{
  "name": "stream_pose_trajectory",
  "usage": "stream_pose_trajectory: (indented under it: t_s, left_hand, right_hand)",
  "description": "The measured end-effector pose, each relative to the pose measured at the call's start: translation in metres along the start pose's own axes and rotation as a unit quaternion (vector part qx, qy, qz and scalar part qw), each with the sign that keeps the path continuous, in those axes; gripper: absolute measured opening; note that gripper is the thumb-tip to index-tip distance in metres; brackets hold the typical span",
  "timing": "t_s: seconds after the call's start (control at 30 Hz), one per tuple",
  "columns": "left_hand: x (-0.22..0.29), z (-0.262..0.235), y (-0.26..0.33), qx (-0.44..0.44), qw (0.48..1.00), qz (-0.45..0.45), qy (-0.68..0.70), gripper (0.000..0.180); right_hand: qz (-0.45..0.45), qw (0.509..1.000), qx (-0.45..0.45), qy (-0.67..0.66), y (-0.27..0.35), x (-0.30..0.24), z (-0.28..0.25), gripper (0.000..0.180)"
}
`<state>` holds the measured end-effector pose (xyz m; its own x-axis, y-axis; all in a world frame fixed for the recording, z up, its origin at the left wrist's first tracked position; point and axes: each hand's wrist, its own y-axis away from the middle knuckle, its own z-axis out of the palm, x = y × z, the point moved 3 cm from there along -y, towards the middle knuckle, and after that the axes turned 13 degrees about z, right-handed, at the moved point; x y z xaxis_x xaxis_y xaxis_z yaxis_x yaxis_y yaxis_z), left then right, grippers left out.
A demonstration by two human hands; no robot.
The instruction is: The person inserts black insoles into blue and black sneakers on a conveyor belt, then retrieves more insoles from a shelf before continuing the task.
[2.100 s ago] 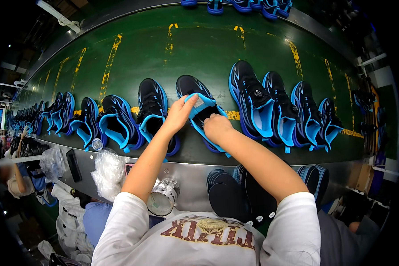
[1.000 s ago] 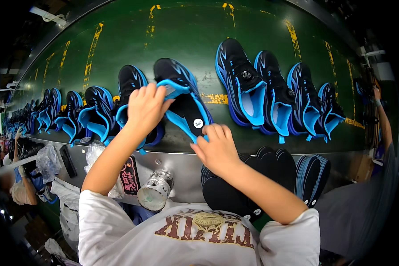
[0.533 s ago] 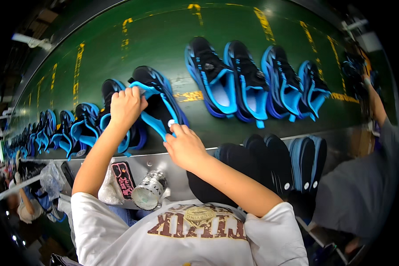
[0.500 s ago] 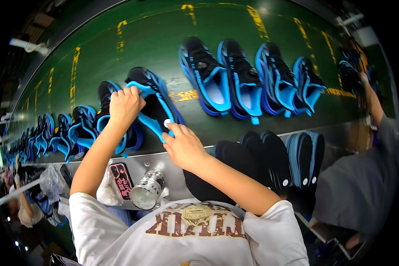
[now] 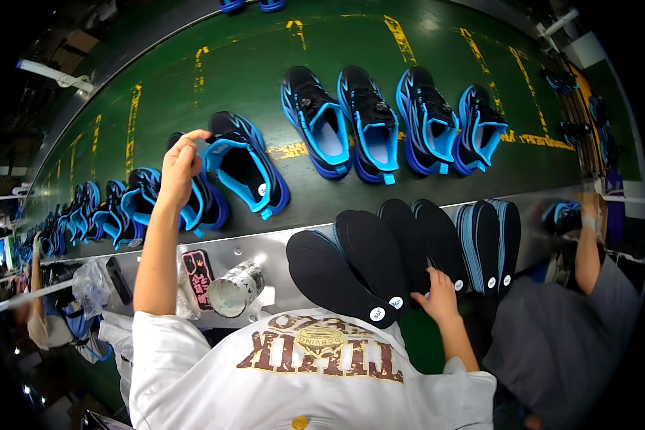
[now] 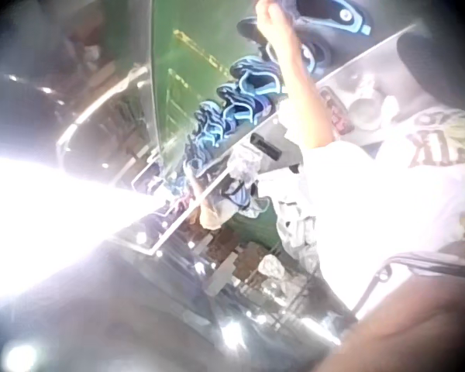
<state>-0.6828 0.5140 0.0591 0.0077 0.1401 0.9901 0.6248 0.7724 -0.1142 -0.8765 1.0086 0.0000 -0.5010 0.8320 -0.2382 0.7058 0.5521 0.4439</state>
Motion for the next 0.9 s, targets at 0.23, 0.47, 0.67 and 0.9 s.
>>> stream_pose_trajectory:
  t_s: [0.23,0.47,0.67,0.9]
  left_hand:
    - [0.024,0.042,0.002,-0.041,0.99,-0.076,0.109,0.026]
    - [-0.003,0.13,-0.02,-0.072,0.935,0.077,-0.338,0.058]
    - [-0.047,0.168,-0.052,-0.118,0.852,0.229,-0.456,0.045]
    - [-0.022,0.152,-0.09,-0.245,0.86,0.202,-0.399,0.03]
  right_hand:
    - [-0.036,0.997,0.072,-0.002,0.01,0.004,0.001,0.046]
    - [0.037,0.972,0.079,-0.218,-0.011,-0.01,-0.109,0.038]
    - [-0.08,0.961,0.153,-0.216,-0.06,-0.103,-0.168,0.023]
    - [-0.302,0.922,0.219,-0.107,-0.072,-0.206,-0.191,0.004]
